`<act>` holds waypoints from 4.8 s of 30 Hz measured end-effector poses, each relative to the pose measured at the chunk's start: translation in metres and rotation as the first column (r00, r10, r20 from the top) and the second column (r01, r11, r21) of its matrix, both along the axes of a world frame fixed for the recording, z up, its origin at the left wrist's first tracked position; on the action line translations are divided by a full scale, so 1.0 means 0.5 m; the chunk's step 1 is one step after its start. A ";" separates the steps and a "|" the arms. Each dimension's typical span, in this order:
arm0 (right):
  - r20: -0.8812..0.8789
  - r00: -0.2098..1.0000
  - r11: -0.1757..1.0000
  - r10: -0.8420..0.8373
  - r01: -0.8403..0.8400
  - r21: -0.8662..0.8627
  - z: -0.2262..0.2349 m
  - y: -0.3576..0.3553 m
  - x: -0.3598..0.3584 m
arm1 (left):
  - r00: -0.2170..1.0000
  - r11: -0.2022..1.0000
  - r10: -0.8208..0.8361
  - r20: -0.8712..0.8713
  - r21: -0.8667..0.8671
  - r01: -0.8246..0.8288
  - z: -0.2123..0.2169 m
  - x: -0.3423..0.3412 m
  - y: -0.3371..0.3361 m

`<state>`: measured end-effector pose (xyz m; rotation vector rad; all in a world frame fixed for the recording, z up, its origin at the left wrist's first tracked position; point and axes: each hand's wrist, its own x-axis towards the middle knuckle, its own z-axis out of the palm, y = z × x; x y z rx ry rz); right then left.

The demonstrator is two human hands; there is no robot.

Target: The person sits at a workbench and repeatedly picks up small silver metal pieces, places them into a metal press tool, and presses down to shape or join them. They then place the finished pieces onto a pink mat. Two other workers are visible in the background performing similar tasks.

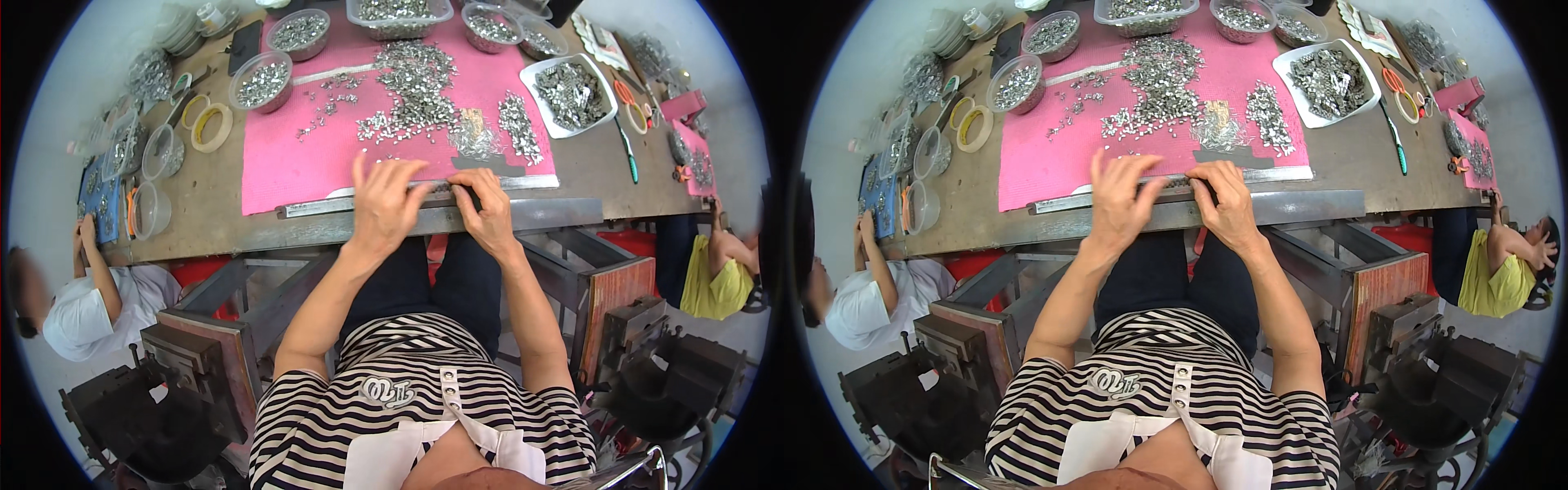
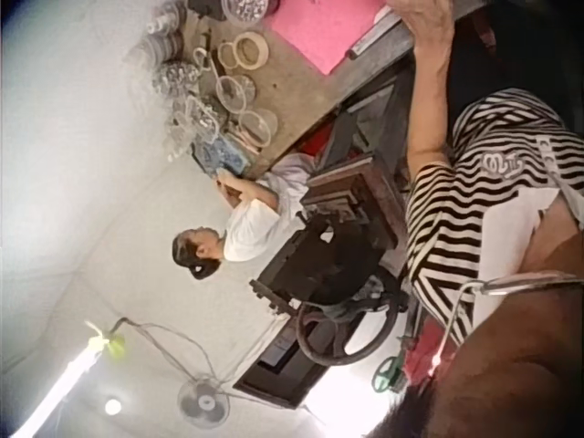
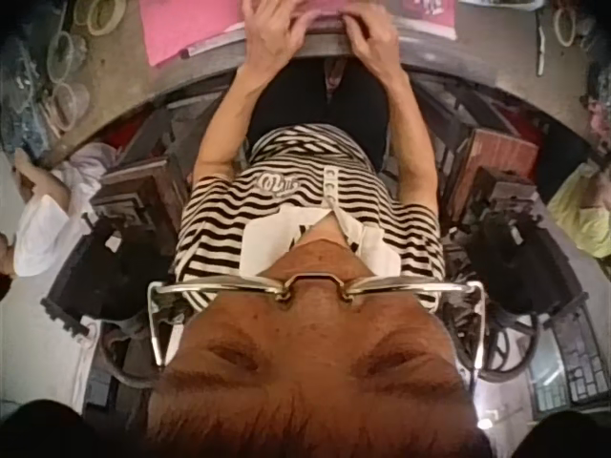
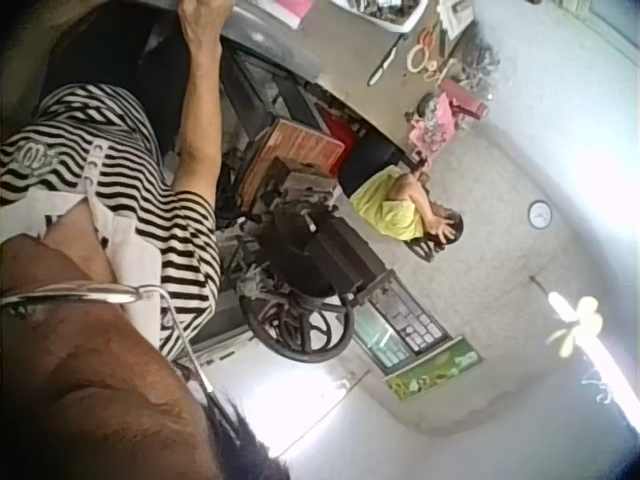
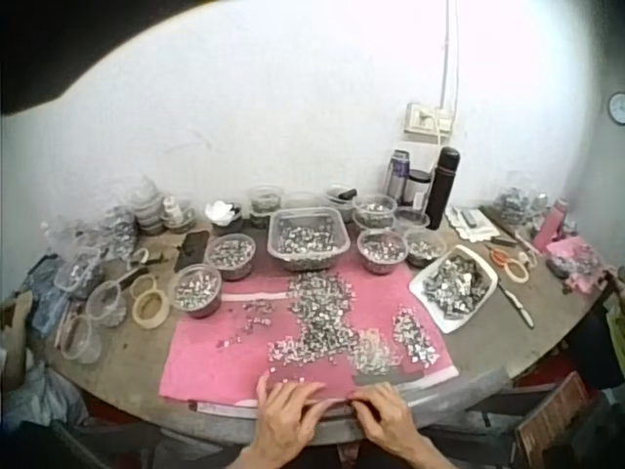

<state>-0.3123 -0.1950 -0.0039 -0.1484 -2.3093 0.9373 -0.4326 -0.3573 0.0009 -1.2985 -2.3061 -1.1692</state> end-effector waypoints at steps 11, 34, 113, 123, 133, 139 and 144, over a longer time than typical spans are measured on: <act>0.113 0.993 0.970 0.016 -0.043 0.241 0.027 -0.016 -0.099 | 0.992 0.986 0.124 0.005 -0.114 -0.123 0.020 -0.105 -0.089; 0.151 0.955 0.924 0.255 -0.287 0.252 0.035 -0.064 -0.083 | 0.999 0.981 -0.039 -0.031 -0.194 0.032 0.002 -0.151 -0.084; 0.007 0.995 0.981 0.099 -0.098 0.165 0.024 -0.039 -0.099 | 0.980 0.986 -0.157 -0.122 -0.066 0.150 -0.008 -0.036 -0.065; 0.048 0.993 0.947 0.109 -0.118 0.298 0.016 -0.019 -0.212 | 0.998 0.997 -0.060 -0.028 -0.049 0.059 -0.011 -0.007 -0.062; 0.110 0.987 0.877 0.119 -0.156 0.455 -0.001 -0.030 -0.244 | 0.990 0.973 0.112 -0.081 -0.194 -0.126 -0.009 -0.148 -0.049; 0.117 0.987 0.915 0.110 -0.147 0.377 0.003 -0.024 -0.228 | 0.994 0.899 -0.030 0.102 -0.433 0.071 0.014 -0.117 -0.102; 0.144 0.988 0.936 0.049 -0.096 0.339 -0.001 -0.034 -0.241 | 0.981 0.921 -0.014 0.193 -0.380 0.088 0.028 -0.095 -0.144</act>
